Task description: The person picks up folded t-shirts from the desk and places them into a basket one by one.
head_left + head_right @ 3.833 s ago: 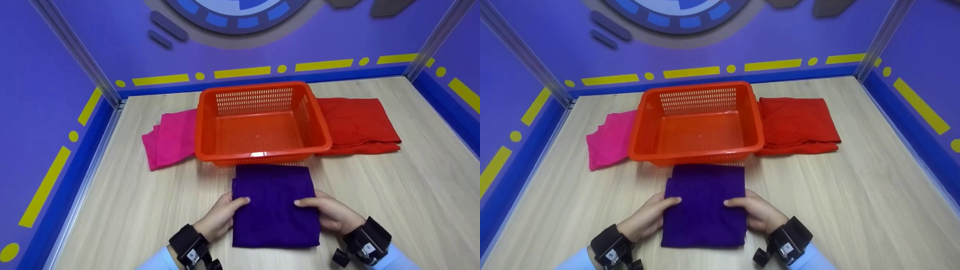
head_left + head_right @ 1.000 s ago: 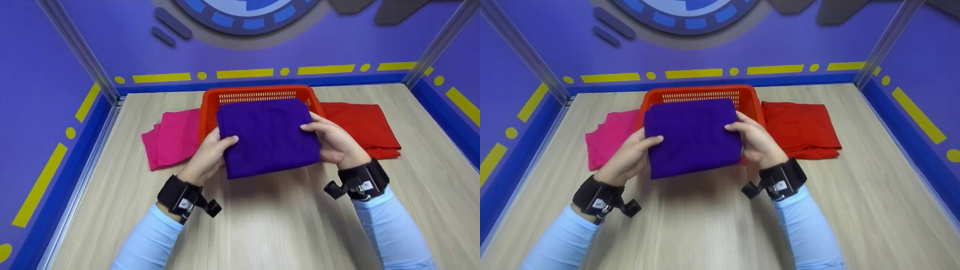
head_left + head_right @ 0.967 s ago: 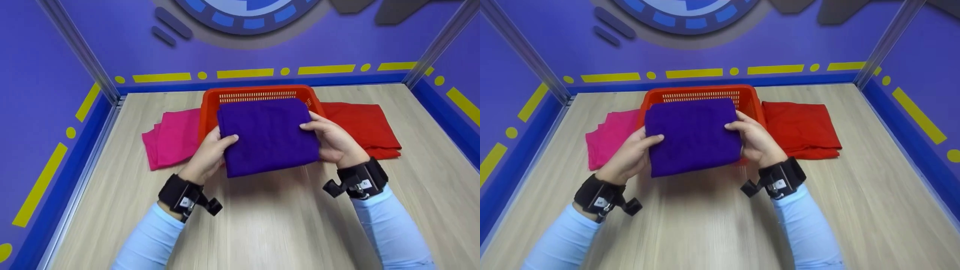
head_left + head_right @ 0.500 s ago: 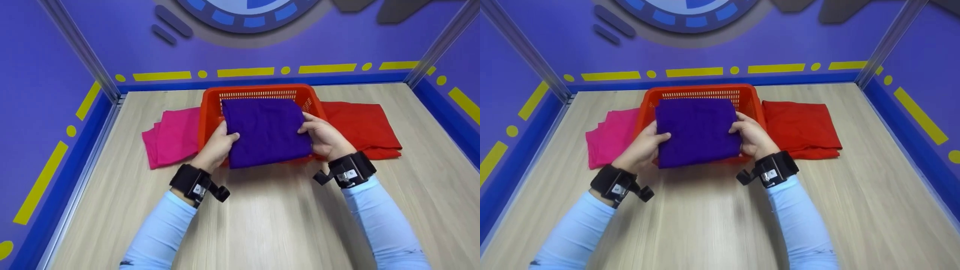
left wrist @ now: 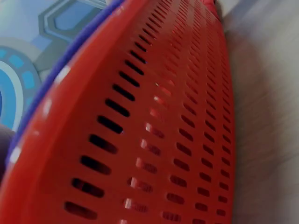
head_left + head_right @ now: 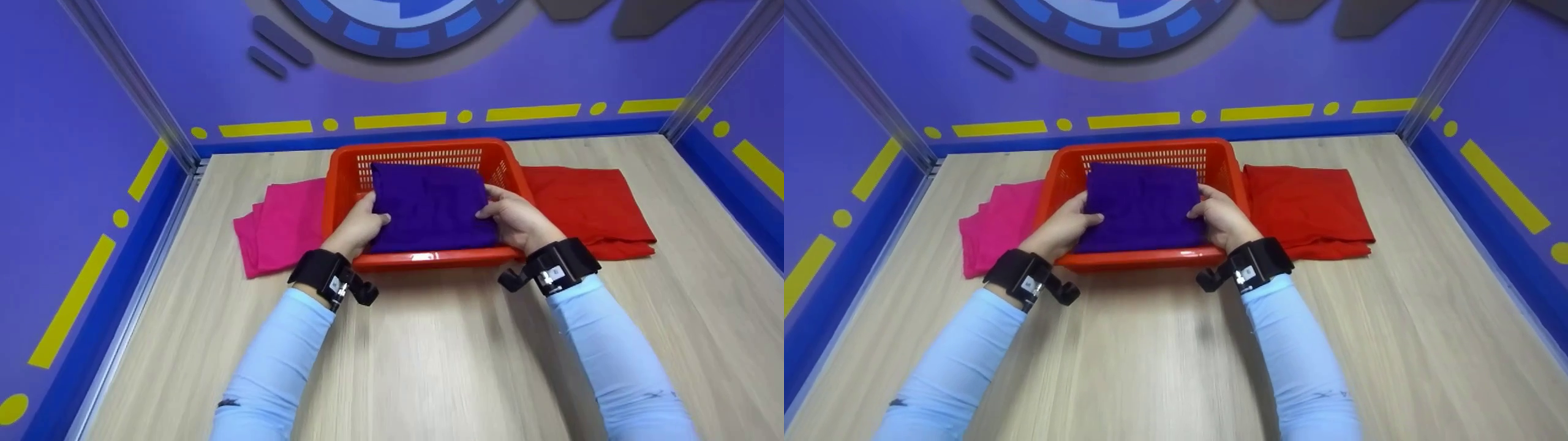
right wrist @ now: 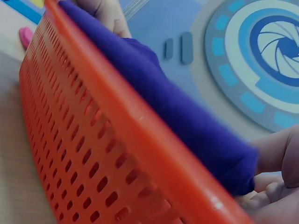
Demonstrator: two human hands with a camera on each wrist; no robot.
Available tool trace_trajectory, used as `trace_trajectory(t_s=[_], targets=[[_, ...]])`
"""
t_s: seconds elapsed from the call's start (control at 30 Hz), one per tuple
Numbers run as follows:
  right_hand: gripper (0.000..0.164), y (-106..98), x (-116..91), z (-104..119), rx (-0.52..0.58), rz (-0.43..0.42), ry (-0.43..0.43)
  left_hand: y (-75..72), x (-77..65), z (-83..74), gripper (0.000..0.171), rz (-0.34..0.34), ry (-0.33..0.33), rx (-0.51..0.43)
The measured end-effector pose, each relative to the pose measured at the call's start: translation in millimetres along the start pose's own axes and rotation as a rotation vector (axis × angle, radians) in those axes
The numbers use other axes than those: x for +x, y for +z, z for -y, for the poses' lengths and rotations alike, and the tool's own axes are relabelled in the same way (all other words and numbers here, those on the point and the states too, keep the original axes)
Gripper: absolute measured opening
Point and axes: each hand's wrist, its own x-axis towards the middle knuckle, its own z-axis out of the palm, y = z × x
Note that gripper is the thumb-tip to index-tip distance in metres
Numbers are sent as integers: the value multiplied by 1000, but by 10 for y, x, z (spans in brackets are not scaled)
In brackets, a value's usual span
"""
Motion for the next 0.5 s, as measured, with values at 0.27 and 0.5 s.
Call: trace_trajectory(t_s=[0.27,0.5], targets=[[78,31,59,-35,-85,14,-5,-13,25,28,72,-36,-4,87],[84,27,57,-52,-79,52,-43,-5,31,49,77,1,-10,93]])
